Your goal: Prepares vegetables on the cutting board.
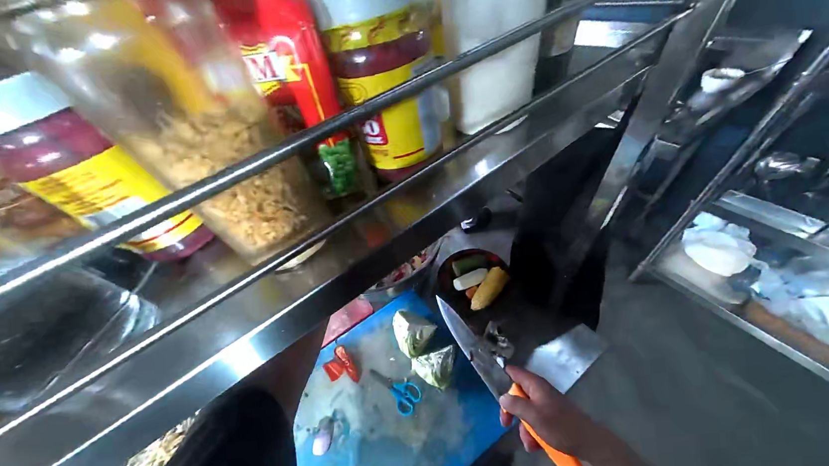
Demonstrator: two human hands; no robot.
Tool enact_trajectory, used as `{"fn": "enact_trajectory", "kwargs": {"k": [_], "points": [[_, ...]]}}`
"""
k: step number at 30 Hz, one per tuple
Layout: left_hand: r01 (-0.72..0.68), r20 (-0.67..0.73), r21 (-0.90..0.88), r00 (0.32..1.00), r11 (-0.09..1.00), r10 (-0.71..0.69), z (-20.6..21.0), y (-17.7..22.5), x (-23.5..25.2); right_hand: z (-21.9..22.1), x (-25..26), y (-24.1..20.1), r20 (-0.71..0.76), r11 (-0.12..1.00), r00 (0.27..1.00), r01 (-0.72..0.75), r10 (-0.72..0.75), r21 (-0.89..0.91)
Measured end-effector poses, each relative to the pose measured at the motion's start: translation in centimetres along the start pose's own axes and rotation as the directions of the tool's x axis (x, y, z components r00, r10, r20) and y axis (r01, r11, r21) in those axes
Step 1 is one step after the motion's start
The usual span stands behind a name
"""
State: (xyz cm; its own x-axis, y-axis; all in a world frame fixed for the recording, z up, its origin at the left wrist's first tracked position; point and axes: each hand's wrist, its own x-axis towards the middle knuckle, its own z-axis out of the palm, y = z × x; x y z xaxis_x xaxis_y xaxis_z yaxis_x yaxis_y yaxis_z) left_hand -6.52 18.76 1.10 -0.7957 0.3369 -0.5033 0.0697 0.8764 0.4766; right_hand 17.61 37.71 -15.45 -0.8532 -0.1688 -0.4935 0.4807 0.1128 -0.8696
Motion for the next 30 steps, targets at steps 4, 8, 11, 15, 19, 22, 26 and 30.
{"fn": "enact_trajectory", "kwargs": {"k": [4,8,11,15,19,22,26,30], "points": [[-0.113,-0.021,0.013,0.993,0.993,0.113,-0.3,-1.1,0.3,0.3,-0.7,0.1,-0.054,0.999,0.998,0.021,-0.023,-0.040],[-0.171,-0.075,-0.131,0.984,0.977,0.163,0.0,-4.6,1.0,2.6,-0.9,-0.6,0.044,0.984,0.997,0.066,-0.060,-0.166],[-0.456,-0.125,0.190,0.867,0.869,0.482,-0.2,-11.1,0.4,6.7,0.4,-0.4,0.181,0.941,0.982,0.016,0.048,-0.339],[-0.292,-0.312,0.437,0.838,0.851,0.448,0.9,-19.8,-5.6,14.1,2.5,2.4,0.231,0.740,0.951,0.002,0.208,-0.673],[-0.195,-0.418,0.154,0.875,0.969,0.242,7.8,-31.5,-17.1,20.9,1.0,3.6,0.283,0.639,0.956,0.169,0.080,-0.750],[0.013,-0.352,-0.131,0.934,0.991,-0.059,16.2,-39.7,-24.0,25.2,0.8,4.5,0.301,0.593,0.953,0.257,-0.026,-0.763],[0.016,-0.420,-0.316,0.894,0.949,-0.155,24.6,-43.9,-26.1,29.9,2.7,5.1,0.224,0.407,0.964,0.149,0.144,-0.901],[-0.123,-0.497,-0.253,0.867,0.960,-0.019,26.8,-44.4,-23.9,33.5,3.0,3.1,0.222,0.343,0.971,0.181,0.085,-0.922]]}}
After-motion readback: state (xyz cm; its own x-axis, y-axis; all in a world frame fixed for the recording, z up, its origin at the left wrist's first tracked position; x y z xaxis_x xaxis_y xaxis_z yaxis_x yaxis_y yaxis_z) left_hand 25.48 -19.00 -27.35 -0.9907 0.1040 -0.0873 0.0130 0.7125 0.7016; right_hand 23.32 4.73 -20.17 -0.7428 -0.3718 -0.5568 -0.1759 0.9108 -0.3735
